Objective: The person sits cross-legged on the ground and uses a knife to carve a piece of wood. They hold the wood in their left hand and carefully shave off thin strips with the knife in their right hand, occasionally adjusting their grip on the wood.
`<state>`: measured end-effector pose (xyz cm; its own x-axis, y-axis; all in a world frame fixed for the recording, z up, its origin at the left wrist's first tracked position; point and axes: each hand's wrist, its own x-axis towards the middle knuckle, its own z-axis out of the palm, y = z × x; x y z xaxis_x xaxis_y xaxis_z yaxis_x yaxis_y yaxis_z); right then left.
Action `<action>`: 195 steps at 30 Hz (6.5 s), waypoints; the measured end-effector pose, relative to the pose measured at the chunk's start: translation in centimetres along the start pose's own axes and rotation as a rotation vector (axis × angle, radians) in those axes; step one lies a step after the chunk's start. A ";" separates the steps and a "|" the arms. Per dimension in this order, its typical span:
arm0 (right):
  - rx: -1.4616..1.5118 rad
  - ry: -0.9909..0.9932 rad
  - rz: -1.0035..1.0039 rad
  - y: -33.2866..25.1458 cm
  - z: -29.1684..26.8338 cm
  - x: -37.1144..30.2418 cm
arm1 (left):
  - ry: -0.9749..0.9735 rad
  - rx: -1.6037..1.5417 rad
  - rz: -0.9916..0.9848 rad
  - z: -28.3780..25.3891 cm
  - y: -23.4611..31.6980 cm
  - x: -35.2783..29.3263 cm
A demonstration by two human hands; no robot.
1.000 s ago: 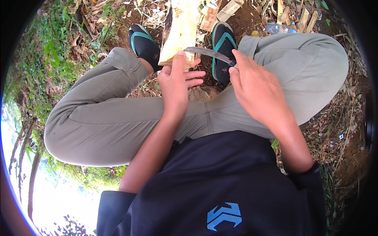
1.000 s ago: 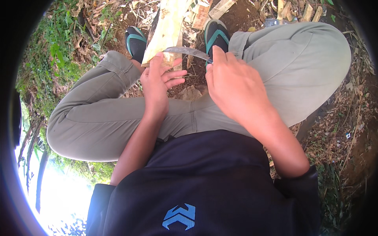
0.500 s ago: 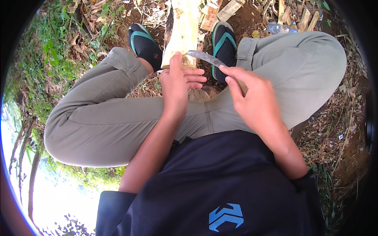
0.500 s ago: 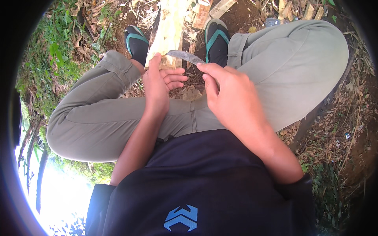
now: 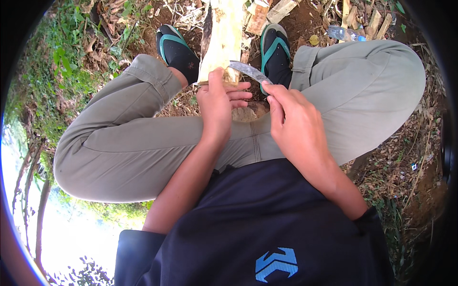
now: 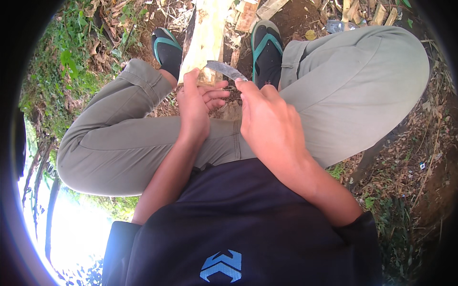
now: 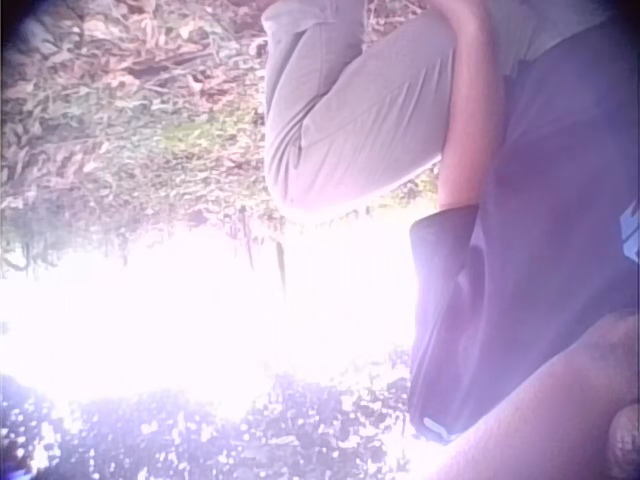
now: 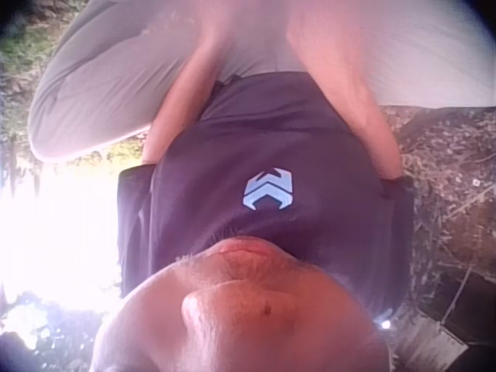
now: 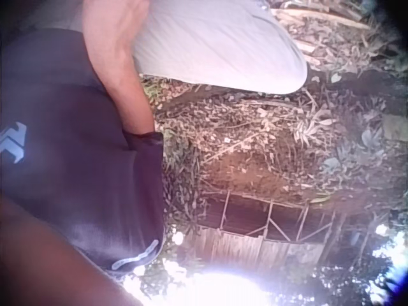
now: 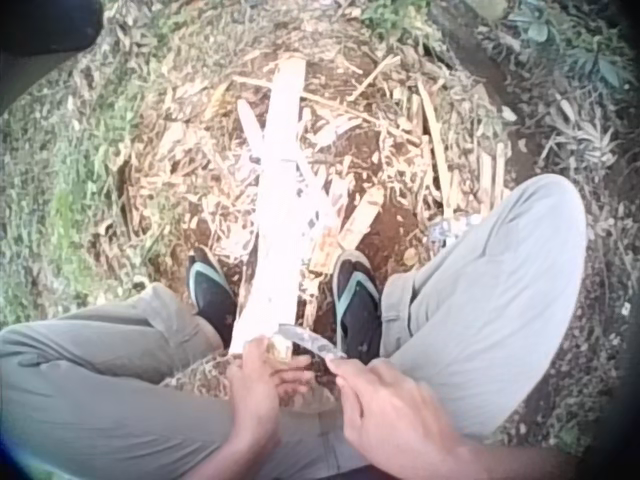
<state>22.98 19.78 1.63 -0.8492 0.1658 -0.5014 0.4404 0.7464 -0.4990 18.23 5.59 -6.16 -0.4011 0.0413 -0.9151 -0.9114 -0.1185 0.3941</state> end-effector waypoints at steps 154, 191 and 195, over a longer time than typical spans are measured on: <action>0.160 -0.069 -0.165 1.8 -1.3 2.6 | -0.149 -0.080 0.383 0.3 0.1 -1.1; 0.072 -0.328 -0.094 1.5 -5.7 4.5 | -0.075 -0.038 0.329 0.1 0.5 -1.4; 0.067 -0.310 -0.167 2.0 -4.9 4.8 | -0.058 -0.053 0.308 -0.1 0.5 -1.3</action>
<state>18.32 25.21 1.71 -0.7867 -0.1656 -0.5947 0.3303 0.7010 -0.6321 18.29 5.34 -4.79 -0.6632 0.0520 -0.7466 -0.7410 -0.1862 0.6452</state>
